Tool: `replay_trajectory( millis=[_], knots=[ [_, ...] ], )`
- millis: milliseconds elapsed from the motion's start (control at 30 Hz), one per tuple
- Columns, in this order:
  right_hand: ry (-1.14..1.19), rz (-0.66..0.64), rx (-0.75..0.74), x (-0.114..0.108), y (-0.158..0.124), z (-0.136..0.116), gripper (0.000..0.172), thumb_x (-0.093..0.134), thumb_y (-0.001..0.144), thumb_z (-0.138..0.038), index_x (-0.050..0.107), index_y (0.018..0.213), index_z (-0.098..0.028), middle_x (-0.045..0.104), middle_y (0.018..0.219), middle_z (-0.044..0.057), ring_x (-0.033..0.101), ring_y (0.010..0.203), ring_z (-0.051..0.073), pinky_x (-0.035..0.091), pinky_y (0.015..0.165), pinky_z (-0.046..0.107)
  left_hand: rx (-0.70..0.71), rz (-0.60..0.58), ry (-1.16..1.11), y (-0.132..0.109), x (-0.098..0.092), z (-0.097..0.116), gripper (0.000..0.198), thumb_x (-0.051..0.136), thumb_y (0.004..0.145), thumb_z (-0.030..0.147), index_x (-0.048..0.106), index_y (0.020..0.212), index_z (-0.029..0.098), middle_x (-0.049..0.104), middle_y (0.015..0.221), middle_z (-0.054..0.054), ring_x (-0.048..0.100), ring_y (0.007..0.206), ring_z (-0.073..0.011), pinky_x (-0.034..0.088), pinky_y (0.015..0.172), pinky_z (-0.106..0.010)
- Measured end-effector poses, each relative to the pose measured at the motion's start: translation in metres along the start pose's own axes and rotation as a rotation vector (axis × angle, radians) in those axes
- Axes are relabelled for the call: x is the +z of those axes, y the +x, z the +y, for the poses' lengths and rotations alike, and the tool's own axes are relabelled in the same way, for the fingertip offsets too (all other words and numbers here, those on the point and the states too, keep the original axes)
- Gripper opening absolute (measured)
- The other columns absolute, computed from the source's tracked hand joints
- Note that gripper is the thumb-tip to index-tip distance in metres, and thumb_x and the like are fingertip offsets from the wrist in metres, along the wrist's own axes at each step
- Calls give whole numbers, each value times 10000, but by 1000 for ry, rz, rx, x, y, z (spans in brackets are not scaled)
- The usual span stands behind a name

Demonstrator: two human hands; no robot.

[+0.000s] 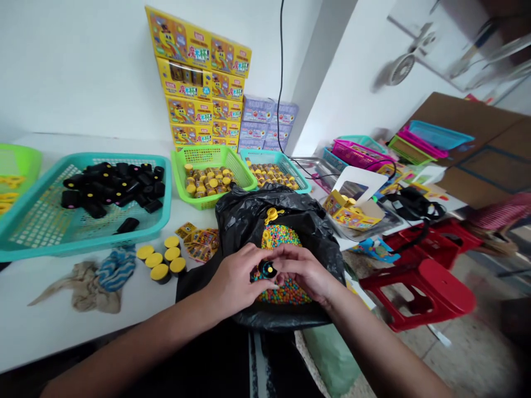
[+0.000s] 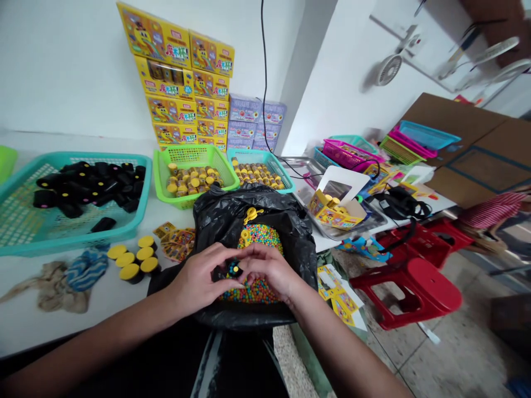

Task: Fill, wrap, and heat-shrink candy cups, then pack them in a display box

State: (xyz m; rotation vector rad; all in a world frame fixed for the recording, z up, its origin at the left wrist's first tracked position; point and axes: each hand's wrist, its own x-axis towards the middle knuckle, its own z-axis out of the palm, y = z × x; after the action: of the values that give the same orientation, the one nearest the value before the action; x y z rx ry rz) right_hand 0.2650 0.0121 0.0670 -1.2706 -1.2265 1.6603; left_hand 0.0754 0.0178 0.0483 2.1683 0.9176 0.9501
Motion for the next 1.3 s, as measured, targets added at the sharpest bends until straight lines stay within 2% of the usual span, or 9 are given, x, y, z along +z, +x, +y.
replay_trajectory(
  millis=[133,233,333,433,633,767,867,1100,1300],
  knots=[
    [-804,180,-154,-2,9,13,149,656,694,-194,621,837,-169,650,781,32,608,725,178,463,687,300,-43,49,-8,-6,0,-9,394,635,790,152,554,1171,207,612,1000,-45,596,749,-129,517,694,-280],
    [-1234,98,-195,2,15,23,165,634,686,-136,631,850,-159,666,856,72,602,791,197,442,711,298,-78,81,-24,-8,-1,-13,336,532,770,63,580,1076,194,615,961,-31,586,707,-107,507,670,-254],
    [-1073,-2,-74,3,19,23,153,673,644,-163,624,789,-169,648,737,22,588,675,171,422,607,267,-89,80,-21,-9,-2,-12,296,517,759,50,608,1007,184,606,904,-21,583,702,-106,494,652,-243],
    [-578,115,76,-1,19,13,114,650,674,-221,598,767,-179,605,612,-24,574,545,145,420,528,256,-94,52,-19,-8,-3,-8,279,559,765,78,625,1018,177,592,900,-25,582,704,-113,489,640,-247],
    [-71,14,26,-1,15,-6,282,691,725,-389,602,863,-159,634,633,-8,633,565,150,497,556,267,-84,40,-5,1,-2,-4,234,691,790,210,640,1017,181,624,897,-28,600,777,-146,491,693,-269],
    [-758,84,-24,-5,38,-7,315,452,928,-425,606,912,-151,698,809,66,682,697,177,523,618,284,-79,133,8,-2,-1,-5,183,683,802,253,616,953,176,639,855,-27,613,780,-157,481,674,-265],
    [-1304,195,-67,-10,64,-4,239,578,879,-331,624,1035,-156,700,1051,121,670,961,231,502,806,307,-13,115,23,-5,-1,-3,207,654,796,247,585,975,169,654,895,-42,622,811,-171,483,722,-289],
    [-1519,152,-82,-14,87,2,238,468,884,-112,657,1028,-136,693,1085,180,665,1007,266,470,843,320,-300,-81,-249,0,-6,1,223,676,760,346,529,797,182,518,614,56,448,521,-82,335,477,-201],
    [-1550,149,-102,-20,80,10,318,567,860,-236,612,1159,-136,687,1129,161,655,1039,251,470,856,288,-428,-209,-350,7,-9,7,271,713,725,382,539,754,176,480,544,69,443,455,-74,315,419,-180]
  ],
)
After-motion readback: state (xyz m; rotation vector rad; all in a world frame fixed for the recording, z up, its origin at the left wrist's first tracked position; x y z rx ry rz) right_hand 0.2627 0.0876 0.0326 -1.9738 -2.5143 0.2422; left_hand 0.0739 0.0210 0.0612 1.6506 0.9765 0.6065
